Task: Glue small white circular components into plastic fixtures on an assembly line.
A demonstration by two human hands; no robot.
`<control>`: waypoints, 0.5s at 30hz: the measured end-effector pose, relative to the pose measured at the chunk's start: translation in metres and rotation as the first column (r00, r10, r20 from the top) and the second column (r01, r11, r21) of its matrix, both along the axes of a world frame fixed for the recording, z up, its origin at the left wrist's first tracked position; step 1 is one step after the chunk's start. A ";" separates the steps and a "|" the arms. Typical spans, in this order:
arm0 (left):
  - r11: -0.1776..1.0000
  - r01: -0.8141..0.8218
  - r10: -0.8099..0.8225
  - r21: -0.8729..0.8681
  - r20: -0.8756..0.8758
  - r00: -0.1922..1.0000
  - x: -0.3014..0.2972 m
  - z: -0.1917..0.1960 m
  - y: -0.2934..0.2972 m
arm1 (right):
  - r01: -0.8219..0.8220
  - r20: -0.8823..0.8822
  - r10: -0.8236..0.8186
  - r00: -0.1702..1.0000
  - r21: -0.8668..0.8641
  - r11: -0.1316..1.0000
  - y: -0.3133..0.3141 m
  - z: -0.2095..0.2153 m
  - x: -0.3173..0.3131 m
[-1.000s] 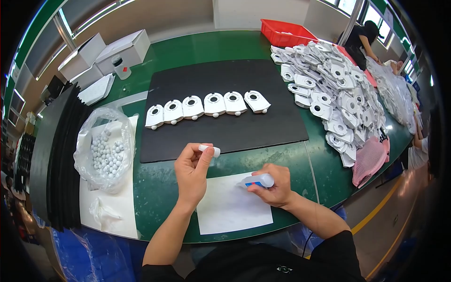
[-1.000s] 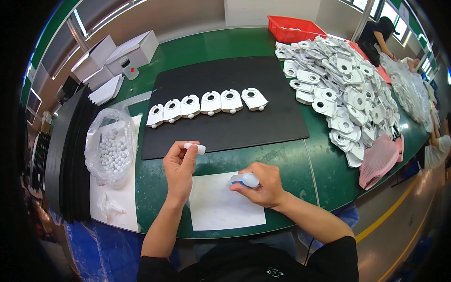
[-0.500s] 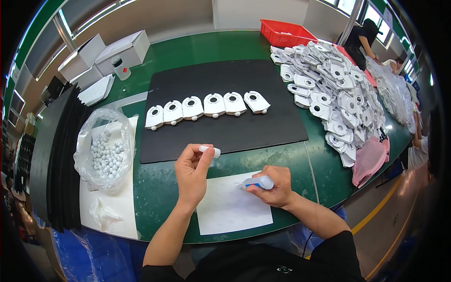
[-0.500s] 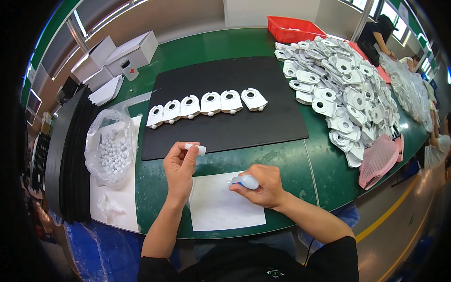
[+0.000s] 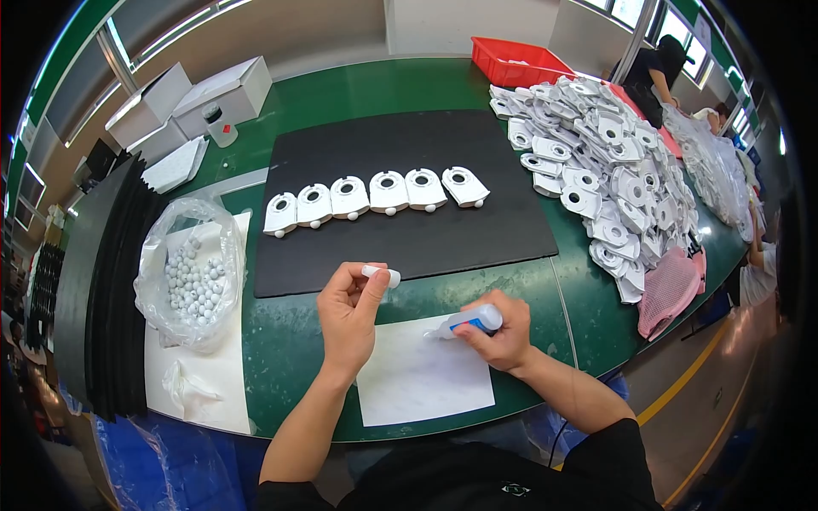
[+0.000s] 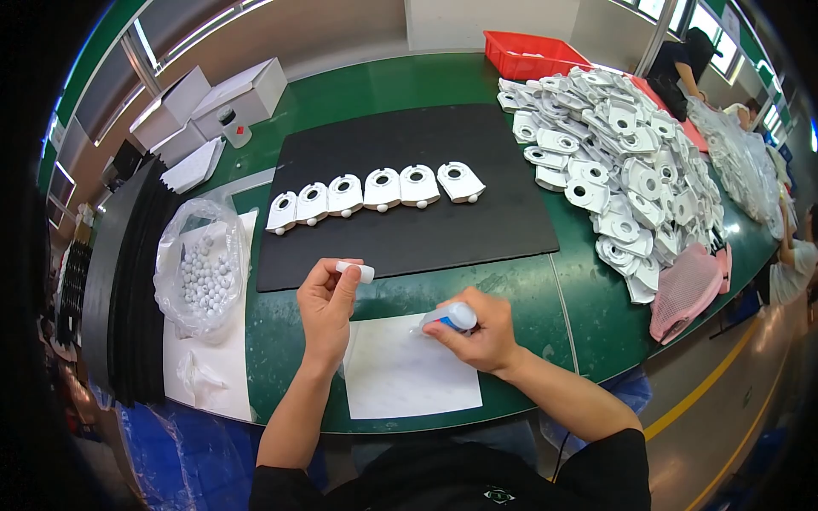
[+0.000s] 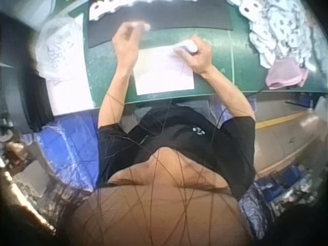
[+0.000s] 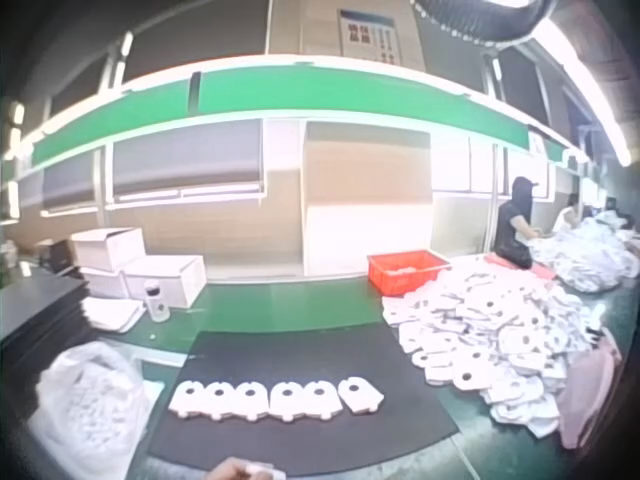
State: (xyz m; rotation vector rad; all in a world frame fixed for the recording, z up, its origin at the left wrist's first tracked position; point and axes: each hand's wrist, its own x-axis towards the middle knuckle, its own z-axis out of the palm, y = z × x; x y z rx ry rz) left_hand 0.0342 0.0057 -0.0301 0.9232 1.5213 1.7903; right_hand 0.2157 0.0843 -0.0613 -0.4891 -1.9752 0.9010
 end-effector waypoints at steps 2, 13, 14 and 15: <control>1.000 0.002 -0.002 -0.002 0.002 1.000 0.000 0.000 0.000 | 0.025 -0.017 -0.026 1.000 -0.064 0.998 0.001 0.000 0.000; 1.000 0.004 -0.004 -0.007 0.009 1.000 0.000 0.000 0.000 | -0.049 -0.008 0.049 0.999 -0.009 0.999 0.001 0.000 -0.002; 1.000 0.005 -0.005 -0.011 0.013 1.000 0.000 -0.001 0.000 | -0.048 -0.009 0.048 0.999 -0.008 0.999 0.001 0.000 -0.002; 1.000 0.007 -0.006 -0.016 0.016 1.000 0.001 -0.001 0.000 | -0.046 -0.009 0.046 0.999 -0.007 0.999 0.000 0.000 -0.002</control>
